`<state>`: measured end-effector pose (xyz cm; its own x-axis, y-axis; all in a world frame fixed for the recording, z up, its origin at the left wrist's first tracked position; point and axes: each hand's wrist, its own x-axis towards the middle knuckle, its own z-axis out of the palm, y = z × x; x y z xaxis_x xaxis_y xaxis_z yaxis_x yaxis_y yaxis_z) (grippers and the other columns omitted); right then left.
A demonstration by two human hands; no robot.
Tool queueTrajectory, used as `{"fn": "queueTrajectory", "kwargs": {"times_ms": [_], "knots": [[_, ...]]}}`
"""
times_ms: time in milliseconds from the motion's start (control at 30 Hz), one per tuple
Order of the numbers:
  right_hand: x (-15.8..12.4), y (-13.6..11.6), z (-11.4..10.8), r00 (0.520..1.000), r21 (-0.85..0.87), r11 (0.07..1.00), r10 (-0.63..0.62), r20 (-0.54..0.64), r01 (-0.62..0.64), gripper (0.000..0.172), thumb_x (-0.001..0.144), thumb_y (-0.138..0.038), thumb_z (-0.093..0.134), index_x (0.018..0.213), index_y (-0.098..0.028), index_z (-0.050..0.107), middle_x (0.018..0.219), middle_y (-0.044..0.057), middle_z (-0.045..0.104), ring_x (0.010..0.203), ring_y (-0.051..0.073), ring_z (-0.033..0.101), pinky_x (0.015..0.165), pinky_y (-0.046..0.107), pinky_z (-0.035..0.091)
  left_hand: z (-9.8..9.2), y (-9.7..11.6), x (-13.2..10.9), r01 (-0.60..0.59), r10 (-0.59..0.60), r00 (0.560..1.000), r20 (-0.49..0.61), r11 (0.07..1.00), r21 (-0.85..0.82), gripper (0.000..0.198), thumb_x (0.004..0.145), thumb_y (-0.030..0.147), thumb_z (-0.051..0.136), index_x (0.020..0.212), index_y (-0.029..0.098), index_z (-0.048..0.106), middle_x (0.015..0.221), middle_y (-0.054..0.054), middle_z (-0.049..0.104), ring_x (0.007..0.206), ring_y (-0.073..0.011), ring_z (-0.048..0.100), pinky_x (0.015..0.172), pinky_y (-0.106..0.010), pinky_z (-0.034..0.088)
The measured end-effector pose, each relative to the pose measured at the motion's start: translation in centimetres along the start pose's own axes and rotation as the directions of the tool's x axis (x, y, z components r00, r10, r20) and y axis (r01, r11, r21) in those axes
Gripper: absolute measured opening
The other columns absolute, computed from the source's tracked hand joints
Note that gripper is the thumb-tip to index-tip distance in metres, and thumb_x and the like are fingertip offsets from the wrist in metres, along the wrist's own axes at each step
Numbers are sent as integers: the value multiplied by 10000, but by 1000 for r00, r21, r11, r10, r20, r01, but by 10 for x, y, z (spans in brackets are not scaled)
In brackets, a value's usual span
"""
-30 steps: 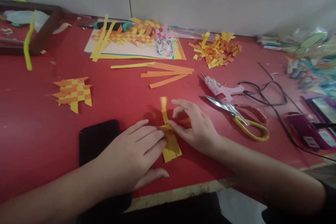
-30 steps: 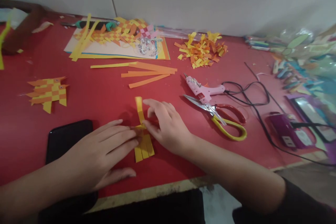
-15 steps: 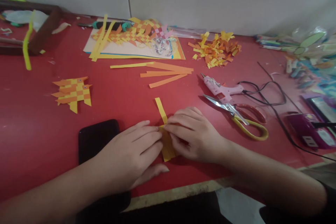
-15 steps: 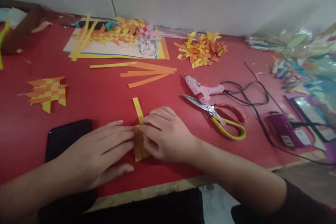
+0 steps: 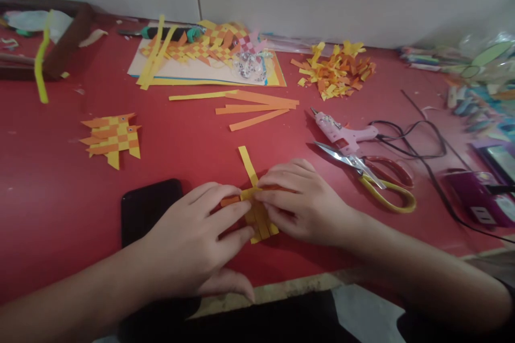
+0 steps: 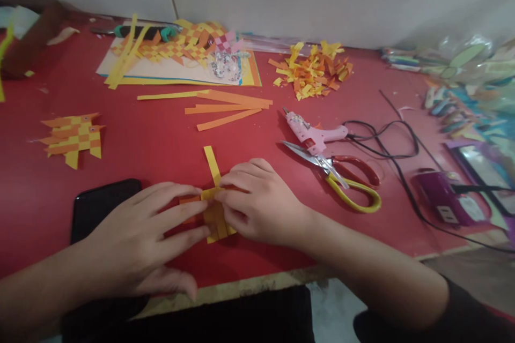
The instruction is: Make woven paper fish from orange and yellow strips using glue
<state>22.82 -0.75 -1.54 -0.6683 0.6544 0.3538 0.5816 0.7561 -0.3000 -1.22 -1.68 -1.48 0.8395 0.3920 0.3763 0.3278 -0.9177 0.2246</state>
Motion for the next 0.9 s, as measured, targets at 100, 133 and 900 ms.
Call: {"fn": "queueTrajectory", "kwargs": {"times_ms": [100,133,900], "knots": [[0,1,1,1000,7,1000,1,-12,-1,192,846,-145,577,946,-195,734,977,57,734,898,207,651,802,369,454,0,-1,1,11,-11,1000,0,1000,3,583,800,702,606,985,166,744,1082,-116,715,1019,-354,588,843,-507,524],[0,1,1,1000,11,1000,0,-14,0,188,849,-149,578,944,-198,732,976,57,734,899,207,652,805,371,457,0,-2,1,14,-14,1000,-1,1000,8,581,803,697,607,989,164,743,1082,-114,715,1022,-350,586,847,-501,523],[2,3,2,999,79,997,4,-38,-1,142,855,-144,577,883,-174,713,928,64,742,858,204,653,789,377,469,1,-3,-2,49,-49,999,15,999,-21,596,927,565,549,1299,102,604,1251,-136,691,1134,-313,628,1007,-513,478]]}}
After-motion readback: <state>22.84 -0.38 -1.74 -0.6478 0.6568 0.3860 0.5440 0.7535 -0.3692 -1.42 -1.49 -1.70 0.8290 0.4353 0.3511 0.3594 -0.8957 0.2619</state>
